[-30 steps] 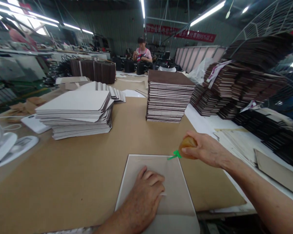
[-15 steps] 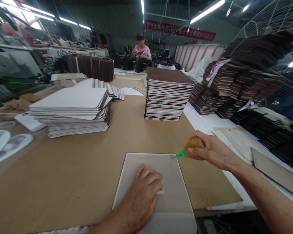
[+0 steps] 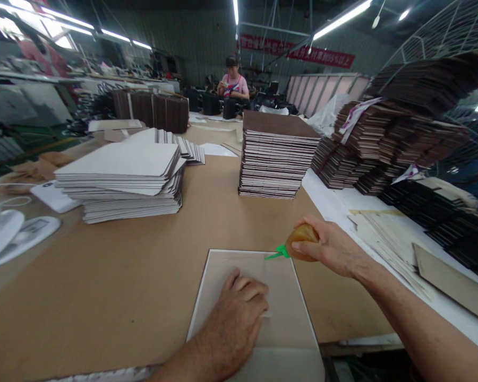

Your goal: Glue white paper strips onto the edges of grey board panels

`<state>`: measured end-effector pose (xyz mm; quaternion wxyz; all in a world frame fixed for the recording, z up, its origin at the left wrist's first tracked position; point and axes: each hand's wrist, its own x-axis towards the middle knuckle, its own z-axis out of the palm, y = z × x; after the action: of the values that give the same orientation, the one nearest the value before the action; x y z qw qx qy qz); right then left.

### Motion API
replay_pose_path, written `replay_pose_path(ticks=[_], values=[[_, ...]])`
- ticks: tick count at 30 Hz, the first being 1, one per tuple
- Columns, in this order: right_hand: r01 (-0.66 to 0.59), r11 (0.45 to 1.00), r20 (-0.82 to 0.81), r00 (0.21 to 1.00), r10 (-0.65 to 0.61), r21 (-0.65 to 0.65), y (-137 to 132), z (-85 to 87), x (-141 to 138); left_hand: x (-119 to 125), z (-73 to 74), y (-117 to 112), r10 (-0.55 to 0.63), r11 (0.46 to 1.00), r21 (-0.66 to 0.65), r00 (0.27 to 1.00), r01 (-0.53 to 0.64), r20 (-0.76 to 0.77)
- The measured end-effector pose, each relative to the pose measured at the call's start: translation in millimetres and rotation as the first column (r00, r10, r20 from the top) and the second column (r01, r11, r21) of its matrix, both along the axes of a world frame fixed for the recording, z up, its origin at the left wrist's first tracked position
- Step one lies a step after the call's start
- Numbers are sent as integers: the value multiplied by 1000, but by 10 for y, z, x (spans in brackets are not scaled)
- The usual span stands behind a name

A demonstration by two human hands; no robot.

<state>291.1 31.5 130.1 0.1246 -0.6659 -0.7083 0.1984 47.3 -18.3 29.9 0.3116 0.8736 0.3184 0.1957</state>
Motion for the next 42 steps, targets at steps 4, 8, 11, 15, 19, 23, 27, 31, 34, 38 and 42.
replay_pose_path(ticks=[4,8,11,15,19,23,27,31,34,38,42], values=[[9,1000,-7,1000,-10,-14,-3,-9,51,-8,-2,-2,-5,1000,15,1000,5,12],[-25,1000,-60,998,24,-16,42,-45,-93,-1,6,-4,7,1000,16,1000,-7,9],[-66,998,-73,995,66,-4,97,-69,-267,6,26,-8,12,1000,29,1000,-12,1],[-114,993,-58,991,117,41,176,-100,-501,2,42,-8,19,999,33,1000,-19,10],[-151,987,-62,986,154,46,239,-102,-737,-3,55,-1,27,999,23,1000,-28,16],[-174,983,-59,982,177,58,278,-69,-941,-2,63,1,24,999,25,1000,-24,9],[-214,969,-15,976,218,126,300,-44,-1036,-3,57,1,22,1000,23,1000,-21,-12],[-248,954,32,969,246,166,324,-42,-1059,-1,68,8,15,1000,28,1000,-14,-27],[-262,947,52,965,257,188,337,-39,-1071,1,86,13,18,999,31,999,-17,-35],[-239,960,29,971,238,143,311,-3,-1021,-4,82,16,7,1000,25,999,-7,-36],[-167,982,-59,983,172,87,242,-26,-767,-4,55,14,15,1000,16,1000,-15,-8]])
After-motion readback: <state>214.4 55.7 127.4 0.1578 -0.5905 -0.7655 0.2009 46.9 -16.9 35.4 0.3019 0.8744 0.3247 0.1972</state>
